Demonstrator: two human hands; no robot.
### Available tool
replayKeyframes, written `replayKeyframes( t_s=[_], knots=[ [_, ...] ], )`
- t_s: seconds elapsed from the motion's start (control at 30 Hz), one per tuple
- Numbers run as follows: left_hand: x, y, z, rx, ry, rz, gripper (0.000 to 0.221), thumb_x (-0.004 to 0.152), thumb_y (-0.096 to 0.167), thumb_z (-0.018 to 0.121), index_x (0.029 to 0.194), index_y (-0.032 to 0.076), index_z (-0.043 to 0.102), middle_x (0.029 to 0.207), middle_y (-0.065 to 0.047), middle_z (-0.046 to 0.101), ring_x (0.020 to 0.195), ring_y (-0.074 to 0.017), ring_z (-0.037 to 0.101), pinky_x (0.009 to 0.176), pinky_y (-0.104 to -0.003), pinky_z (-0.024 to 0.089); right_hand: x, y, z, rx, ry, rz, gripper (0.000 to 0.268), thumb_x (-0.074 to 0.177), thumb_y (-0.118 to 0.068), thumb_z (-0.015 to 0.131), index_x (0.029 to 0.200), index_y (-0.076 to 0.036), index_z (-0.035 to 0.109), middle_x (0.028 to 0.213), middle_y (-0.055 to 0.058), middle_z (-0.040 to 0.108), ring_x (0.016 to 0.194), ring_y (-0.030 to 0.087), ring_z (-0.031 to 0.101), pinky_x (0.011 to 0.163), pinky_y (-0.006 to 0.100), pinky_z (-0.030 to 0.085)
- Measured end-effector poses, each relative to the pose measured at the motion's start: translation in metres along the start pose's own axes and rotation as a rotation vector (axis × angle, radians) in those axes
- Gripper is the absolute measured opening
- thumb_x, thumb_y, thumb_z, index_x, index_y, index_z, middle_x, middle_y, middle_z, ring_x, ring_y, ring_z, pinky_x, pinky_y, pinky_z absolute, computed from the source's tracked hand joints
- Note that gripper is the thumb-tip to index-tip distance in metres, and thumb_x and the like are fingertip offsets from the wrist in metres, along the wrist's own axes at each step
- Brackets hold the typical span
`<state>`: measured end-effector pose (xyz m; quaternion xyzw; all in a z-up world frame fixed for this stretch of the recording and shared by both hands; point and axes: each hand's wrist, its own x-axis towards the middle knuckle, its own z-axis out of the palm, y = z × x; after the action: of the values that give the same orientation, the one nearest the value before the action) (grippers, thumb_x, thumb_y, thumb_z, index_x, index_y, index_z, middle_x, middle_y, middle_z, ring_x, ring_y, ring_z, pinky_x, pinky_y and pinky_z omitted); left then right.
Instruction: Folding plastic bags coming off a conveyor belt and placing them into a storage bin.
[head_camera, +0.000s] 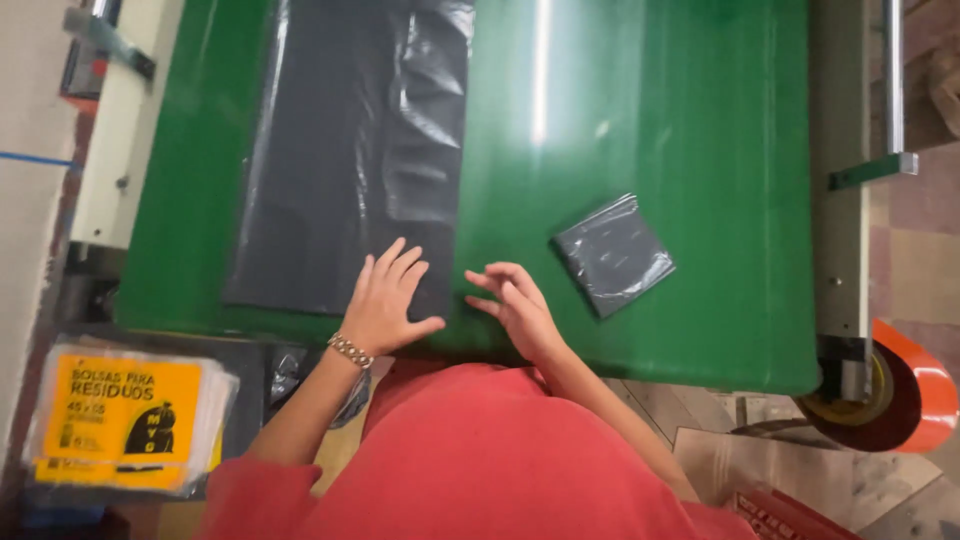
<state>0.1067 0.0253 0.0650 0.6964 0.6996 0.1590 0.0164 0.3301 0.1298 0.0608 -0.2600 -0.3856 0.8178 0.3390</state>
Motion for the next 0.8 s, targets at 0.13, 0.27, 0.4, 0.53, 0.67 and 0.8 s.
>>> replayKeyframes(
  t_s=[0.13, 0.27, 0.4, 0.53, 0.67, 0.8],
  knots=[
    [-0.032, -0.011, -0.014, -0.039, -0.169, -0.010, 0.103, 0.070, 0.081, 0.061, 0.144, 0.012, 0.042, 0.159, -0.011, 0.034, 0.152, -0.0331, 0.022, 0.115, -0.063, 0.027, 0.024, 0.023, 0.019, 0.103, -0.090, 0.051, 0.043, 0.098, -0.033, 0.056, 0.132, -0.008, 0.047, 0.128, 0.014, 0.066, 0.138, 0.031, 0.049, 0.100, 0.050, 0.052],
    [-0.033, -0.008, 0.001, -0.036, -0.079, -0.032, 0.094, 0.075, 0.076, 0.060, 0.143, 0.013, 0.044, 0.159, -0.010, 0.035, 0.152, -0.0326, 0.022, 0.115, -0.065, 0.025, 0.038, 0.023, 0.042, 0.153, -0.078, 0.088, 0.042, 0.097, -0.035, 0.057, 0.131, -0.013, 0.048, 0.131, 0.009, 0.065, 0.136, 0.026, 0.051, 0.094, 0.045, 0.055],
    [-0.027, -0.011, 0.023, -0.001, 0.121, -0.090, 0.048, 0.088, 0.050, 0.056, 0.122, 0.015, 0.058, 0.145, -0.001, 0.049, 0.145, -0.0258, 0.036, 0.111, -0.057, 0.034, 0.042, 0.020, 0.056, -0.039, -0.016, -0.039, 0.043, 0.085, -0.004, 0.051, 0.128, -0.006, 0.052, 0.127, 0.015, 0.064, 0.130, 0.030, 0.054, 0.096, 0.055, 0.054],
    [-0.016, -0.022, 0.060, -0.032, 0.384, -0.146, 0.014, 0.088, 0.035, 0.064, 0.101, 0.029, 0.063, 0.116, 0.013, 0.065, 0.129, -0.0121, 0.055, 0.104, -0.041, 0.044, 0.045, 0.014, 0.048, -1.281, -0.158, -0.632, 0.080, 0.067, 0.010, 0.063, 0.145, -0.003, 0.047, 0.143, 0.016, 0.049, 0.137, 0.037, 0.045, 0.110, 0.052, 0.042],
    [-0.016, -0.037, 0.063, -0.076, 0.397, -0.101, 0.019, 0.087, 0.041, 0.067, 0.103, 0.031, 0.063, 0.114, 0.015, 0.065, 0.121, -0.0095, 0.059, 0.099, -0.033, 0.048, 0.070, 0.028, 0.066, -1.504, -0.241, -0.811, 0.088, 0.063, -0.006, 0.084, 0.144, -0.004, 0.051, 0.144, 0.016, 0.054, 0.136, 0.038, 0.047, 0.116, 0.050, 0.036],
    [-0.039, -0.074, 0.016, -0.030, 0.209, -0.032, 0.057, 0.076, 0.051, 0.073, 0.123, 0.023, 0.060, 0.128, 0.003, 0.061, 0.133, -0.0192, 0.051, 0.104, -0.045, 0.043, 0.075, 0.024, 0.083, -1.361, -0.286, -0.819, 0.009, 0.085, -0.019, 0.076, 0.094, -0.017, 0.075, 0.097, -0.003, 0.077, 0.107, 0.023, 0.071, 0.108, 0.048, 0.043]
  ],
)
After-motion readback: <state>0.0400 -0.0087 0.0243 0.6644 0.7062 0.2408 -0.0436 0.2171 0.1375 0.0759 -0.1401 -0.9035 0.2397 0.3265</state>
